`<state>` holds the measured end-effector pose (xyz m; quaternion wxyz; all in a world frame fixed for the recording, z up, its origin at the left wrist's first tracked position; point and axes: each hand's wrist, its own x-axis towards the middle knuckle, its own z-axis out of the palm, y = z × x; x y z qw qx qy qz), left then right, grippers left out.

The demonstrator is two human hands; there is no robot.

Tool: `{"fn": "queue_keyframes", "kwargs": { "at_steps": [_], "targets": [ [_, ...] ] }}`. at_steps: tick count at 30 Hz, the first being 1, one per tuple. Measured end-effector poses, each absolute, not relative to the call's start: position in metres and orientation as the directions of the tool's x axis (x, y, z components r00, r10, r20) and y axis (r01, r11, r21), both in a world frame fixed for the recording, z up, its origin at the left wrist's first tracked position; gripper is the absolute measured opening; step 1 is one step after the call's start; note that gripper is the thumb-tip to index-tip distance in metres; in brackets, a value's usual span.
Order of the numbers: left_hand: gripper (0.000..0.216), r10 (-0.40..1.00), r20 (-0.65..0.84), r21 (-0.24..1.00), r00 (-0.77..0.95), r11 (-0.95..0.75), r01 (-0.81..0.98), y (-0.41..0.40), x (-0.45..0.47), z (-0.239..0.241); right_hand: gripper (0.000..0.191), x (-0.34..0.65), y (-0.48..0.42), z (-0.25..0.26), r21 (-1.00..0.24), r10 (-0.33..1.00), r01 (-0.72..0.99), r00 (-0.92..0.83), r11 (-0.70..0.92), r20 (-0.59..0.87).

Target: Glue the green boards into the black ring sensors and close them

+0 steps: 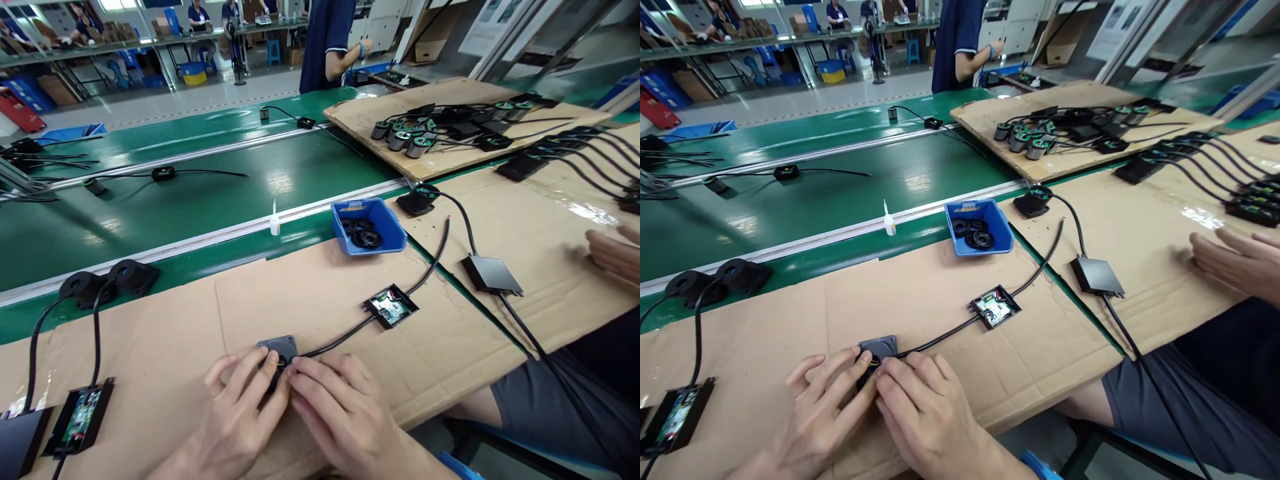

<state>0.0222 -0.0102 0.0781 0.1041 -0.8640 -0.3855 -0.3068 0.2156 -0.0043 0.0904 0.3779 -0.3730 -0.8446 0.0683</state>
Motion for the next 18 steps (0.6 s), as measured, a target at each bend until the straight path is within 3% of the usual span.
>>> {"fn": "queue_keyframes", "kwargs": {
  "at_steps": [4,9,13,18],
  "targets": [
    [0.036,0.594,0.63,0.029,0.501,-0.662,0.749,-0.013,0.027,0.077,0.023,0.212,0.005,0.098,-0.363,0.662,0.561,-0.545,0.744,0.515],
    [0.036,0.596,0.705,0.096,0.383,-0.616,0.782,-0.007,0.036,0.076,0.027,0.205,0.012,0.095,-0.26,0.568,0.517,-0.63,0.816,0.53],
    [0.023,0.637,0.659,0.134,0.4,-0.623,0.771,-0.007,0.033,0.08,0.027,0.203,0.021,0.101,-0.322,0.571,0.472,-0.674,0.821,0.469],
    [0.027,0.777,0.466,0.415,0.423,-0.614,0.671,-0.009,0.011,0.094,0.035,0.211,0.03,0.115,-0.392,0.583,0.449,-0.73,0.803,0.357]
  ]
}}
